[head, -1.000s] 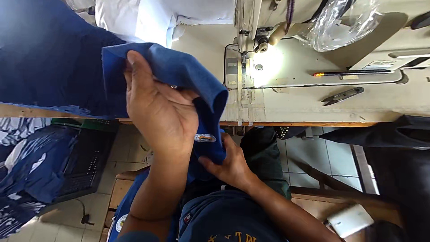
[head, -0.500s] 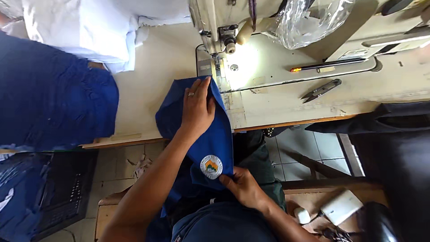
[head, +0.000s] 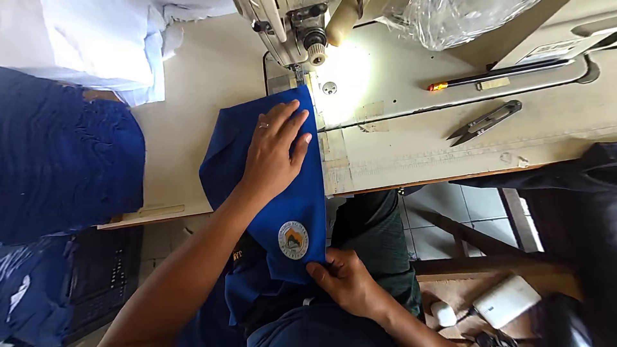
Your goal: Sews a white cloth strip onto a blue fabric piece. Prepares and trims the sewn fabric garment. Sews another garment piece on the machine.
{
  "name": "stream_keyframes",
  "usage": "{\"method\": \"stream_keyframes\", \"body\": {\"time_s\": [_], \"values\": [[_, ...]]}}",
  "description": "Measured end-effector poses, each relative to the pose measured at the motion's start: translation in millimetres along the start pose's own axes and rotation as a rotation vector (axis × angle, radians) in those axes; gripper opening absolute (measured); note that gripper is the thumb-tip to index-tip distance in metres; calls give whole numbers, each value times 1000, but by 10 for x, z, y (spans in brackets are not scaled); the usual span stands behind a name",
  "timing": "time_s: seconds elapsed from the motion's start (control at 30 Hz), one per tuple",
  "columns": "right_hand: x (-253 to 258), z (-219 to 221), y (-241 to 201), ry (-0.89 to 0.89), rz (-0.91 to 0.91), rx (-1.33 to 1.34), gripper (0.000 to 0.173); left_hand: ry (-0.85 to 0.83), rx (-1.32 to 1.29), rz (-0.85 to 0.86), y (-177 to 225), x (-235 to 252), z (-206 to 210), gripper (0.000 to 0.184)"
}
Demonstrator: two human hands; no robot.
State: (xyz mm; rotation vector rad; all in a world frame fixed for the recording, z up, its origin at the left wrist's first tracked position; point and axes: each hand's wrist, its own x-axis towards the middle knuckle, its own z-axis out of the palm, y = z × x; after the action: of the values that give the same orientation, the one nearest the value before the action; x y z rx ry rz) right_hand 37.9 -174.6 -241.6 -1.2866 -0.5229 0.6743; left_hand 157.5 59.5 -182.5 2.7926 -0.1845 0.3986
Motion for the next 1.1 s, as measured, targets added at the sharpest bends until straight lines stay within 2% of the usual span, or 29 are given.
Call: {"method": "stream_keyframes", "body": {"time_s": [0.13,0.23,0.37,0.6,1.1], "values": [[-62,80,71,-30,27,-17,16,-84,104,3,-115,-39,-29,50],[16,60,72,27,17,2,15,-71,116,-25,-217,123,-3,53],[152,-10,-42,115,9,30,17,-34,73,-76,-325,414,-4,66],[264,-20,-36,146,-3,30,19,-67,82,-30,-529,700,-7,62],[282,-42,-30,183,-28,39,18,-77,101,-52,-535,764,17,61]]}}
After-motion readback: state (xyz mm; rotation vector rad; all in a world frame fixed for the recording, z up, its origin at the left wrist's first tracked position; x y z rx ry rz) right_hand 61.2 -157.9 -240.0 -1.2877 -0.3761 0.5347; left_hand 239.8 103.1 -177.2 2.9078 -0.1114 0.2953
